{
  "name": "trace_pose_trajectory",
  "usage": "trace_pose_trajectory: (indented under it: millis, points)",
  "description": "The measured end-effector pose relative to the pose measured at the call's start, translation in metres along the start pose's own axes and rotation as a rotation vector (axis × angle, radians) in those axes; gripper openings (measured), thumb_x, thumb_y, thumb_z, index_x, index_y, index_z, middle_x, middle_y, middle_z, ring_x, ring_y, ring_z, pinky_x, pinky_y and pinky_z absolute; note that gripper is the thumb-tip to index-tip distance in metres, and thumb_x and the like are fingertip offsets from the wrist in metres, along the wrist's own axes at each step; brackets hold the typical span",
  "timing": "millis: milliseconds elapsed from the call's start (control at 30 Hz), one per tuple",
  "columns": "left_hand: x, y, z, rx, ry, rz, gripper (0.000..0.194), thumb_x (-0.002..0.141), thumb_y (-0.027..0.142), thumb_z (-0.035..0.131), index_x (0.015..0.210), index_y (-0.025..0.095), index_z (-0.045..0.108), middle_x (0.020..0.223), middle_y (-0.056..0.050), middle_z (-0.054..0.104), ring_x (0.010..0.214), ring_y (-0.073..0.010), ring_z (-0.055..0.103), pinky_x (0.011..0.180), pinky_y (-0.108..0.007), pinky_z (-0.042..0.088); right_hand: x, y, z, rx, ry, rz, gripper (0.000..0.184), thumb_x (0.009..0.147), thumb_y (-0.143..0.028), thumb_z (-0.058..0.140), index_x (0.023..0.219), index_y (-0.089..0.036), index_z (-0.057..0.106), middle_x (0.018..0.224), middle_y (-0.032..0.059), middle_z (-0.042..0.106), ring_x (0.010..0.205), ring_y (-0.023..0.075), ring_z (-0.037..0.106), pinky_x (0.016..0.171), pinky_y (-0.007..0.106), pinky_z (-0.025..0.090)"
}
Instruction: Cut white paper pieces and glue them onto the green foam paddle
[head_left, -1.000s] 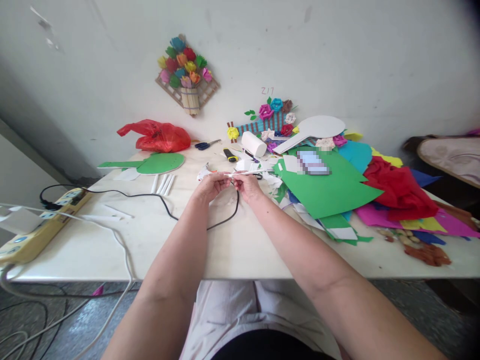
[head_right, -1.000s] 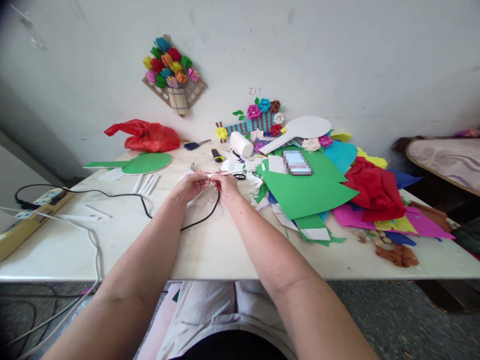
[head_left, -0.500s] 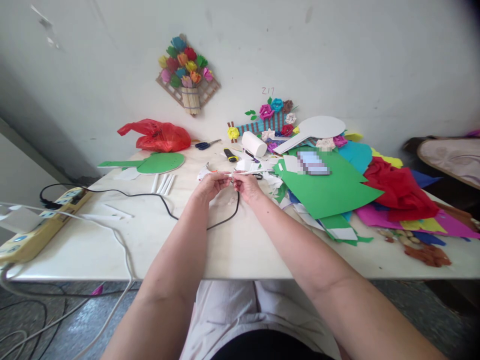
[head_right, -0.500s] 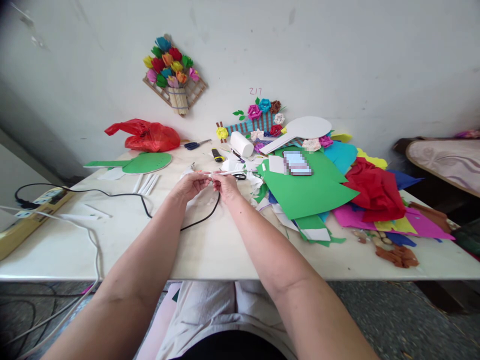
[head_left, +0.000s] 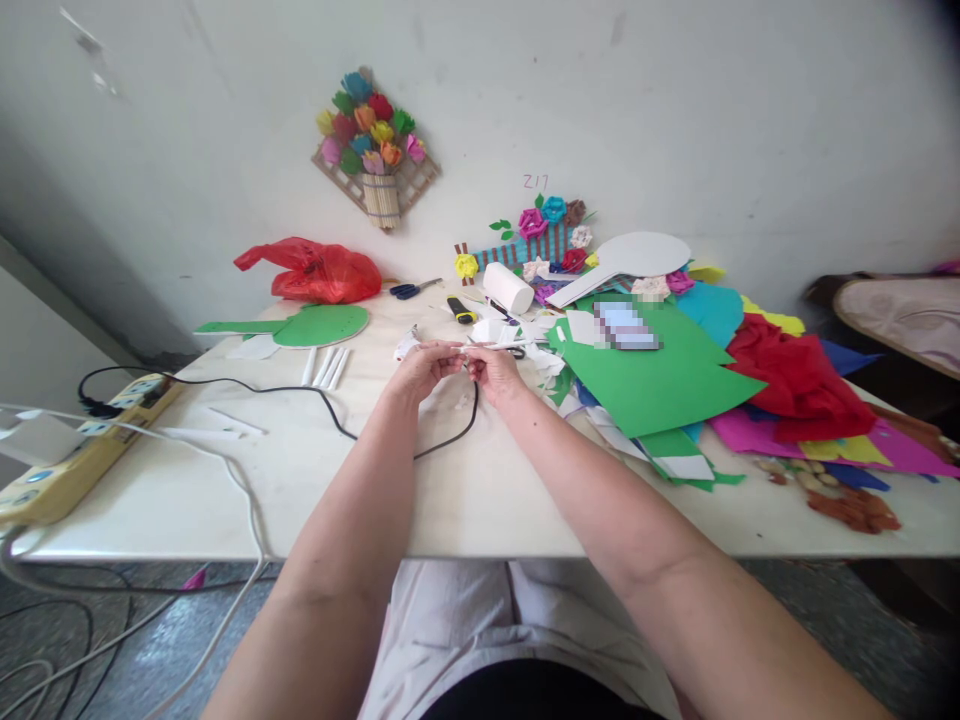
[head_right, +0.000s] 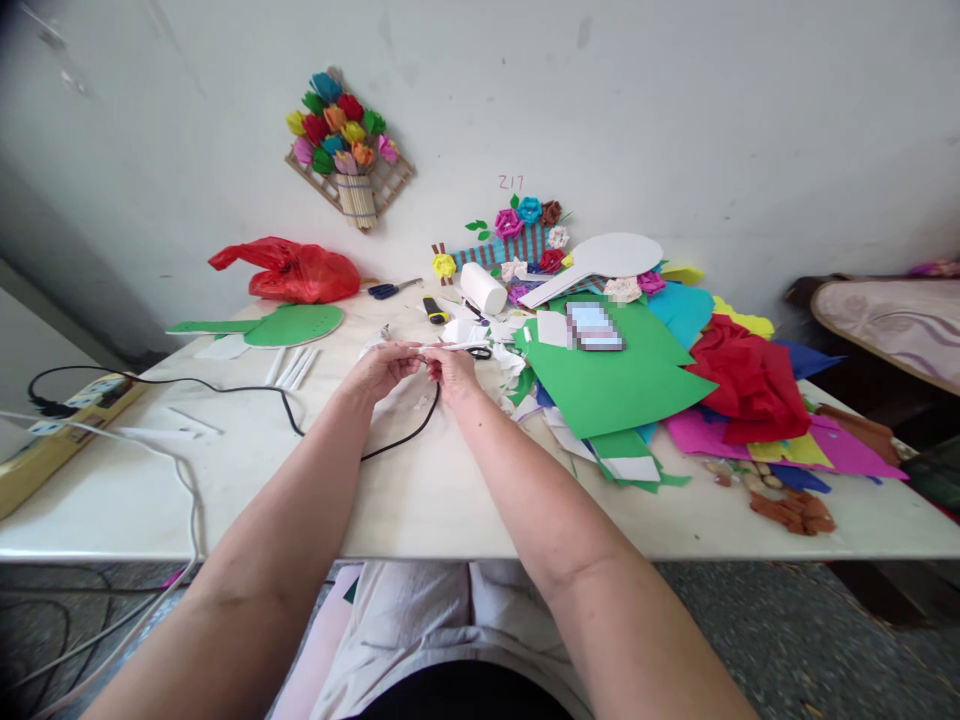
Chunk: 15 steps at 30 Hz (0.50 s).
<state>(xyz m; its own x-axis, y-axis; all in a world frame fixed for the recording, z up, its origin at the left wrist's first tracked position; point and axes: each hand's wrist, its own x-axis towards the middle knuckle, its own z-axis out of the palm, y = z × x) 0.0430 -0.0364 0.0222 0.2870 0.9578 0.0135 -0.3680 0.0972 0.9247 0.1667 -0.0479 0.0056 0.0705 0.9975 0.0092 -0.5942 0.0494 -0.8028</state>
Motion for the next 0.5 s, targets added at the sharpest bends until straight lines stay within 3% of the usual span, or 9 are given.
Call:
trace_pose_trajectory:
  millis: [500]
  points:
    - [-0.0004,-0.0007,-0.0005,0.015,-0.055,0.023,0.015,0.064,0.008,0.062,0.078,0.006,0.066,0.064,-0.007,0.067,0.057,-0.0114,0.062,0.057,-0.02,0.051,0.0017,-0.0008,-0.0001,0.034,-0.006,0.019,0.007,0.056,-0.01,0.058,0.057,-0.015,0.053,0.039,-0.0057,0.048,0.035,0.0061,0.039,0.034,0.018,0.025]
